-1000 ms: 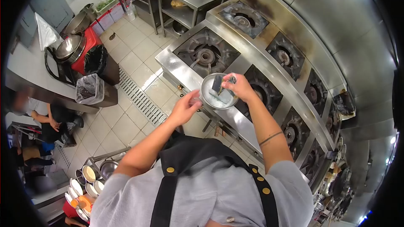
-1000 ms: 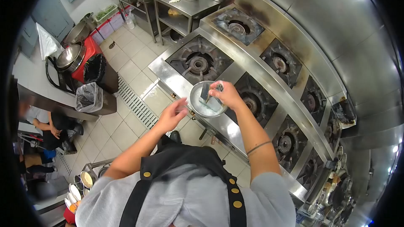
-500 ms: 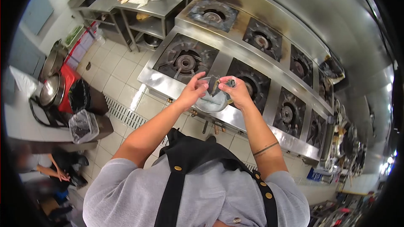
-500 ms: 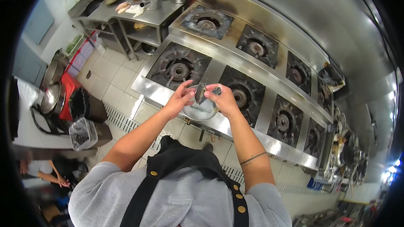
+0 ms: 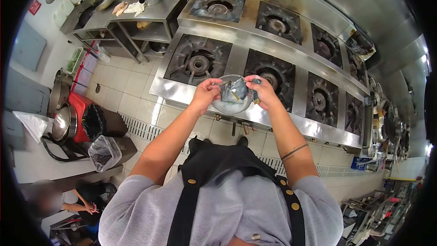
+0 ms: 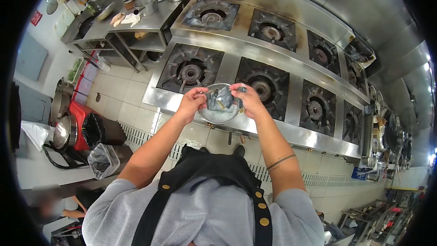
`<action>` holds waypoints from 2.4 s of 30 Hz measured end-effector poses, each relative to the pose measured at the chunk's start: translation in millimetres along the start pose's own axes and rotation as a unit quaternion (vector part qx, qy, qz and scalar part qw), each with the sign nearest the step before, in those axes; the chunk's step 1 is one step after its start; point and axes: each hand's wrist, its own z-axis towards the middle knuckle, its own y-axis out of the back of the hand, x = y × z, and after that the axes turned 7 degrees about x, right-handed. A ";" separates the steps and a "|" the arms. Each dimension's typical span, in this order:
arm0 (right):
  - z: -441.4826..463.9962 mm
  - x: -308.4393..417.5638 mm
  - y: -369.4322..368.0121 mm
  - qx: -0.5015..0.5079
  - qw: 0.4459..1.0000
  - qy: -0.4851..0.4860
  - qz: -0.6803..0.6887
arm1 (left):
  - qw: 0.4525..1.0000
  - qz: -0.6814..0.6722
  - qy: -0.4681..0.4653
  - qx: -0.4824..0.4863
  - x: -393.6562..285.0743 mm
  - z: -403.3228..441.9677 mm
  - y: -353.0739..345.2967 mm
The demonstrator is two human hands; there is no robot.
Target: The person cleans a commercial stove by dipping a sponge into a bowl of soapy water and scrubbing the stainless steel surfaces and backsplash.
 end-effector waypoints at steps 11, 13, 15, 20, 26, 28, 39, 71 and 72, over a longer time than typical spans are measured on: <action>64.3 -76.2 -26.1 0.006 0.717 0.045 -0.696 | 0.625 0.774 -0.074 0.069 22.8 33.5 -28.3; 70.1 -84.2 -21.7 0.009 0.722 0.024 -0.692 | 0.618 0.779 -0.062 0.079 24.0 39.5 -28.7; 74.0 -89.8 -19.2 -0.004 0.720 0.022 -0.693 | 0.626 0.775 -0.036 0.081 26.1 42.3 -27.0; 43.5 -21.7 -42.7 -0.004 0.695 0.002 -0.719 | 0.679 0.723 -0.123 0.036 -5.8 34.5 -29.8; 0.2 32.4 -40.0 0.006 0.807 0.153 -0.570 | 0.956 0.284 -0.074 -0.019 -6.8 30.8 2.5; 4.3 33.9 -34.6 0.044 0.880 0.153 -0.448 | 0.992 0.119 0.032 -0.011 -32.1 19.1 -4.7; 38.8 8.6 -43.6 0.112 0.965 0.212 -0.111 | 0.994 -0.097 0.039 -0.019 -25.7 10.0 9.0; 203.5 1.3 64.3 -0.168 0.761 0.200 -0.594 | 0.980 0.137 0.106 -0.101 11.5 -78.2 7.1; 184.0 17.6 37.0 -0.164 0.780 0.275 -0.538 | 0.978 0.143 0.118 -0.099 11.2 -76.8 5.5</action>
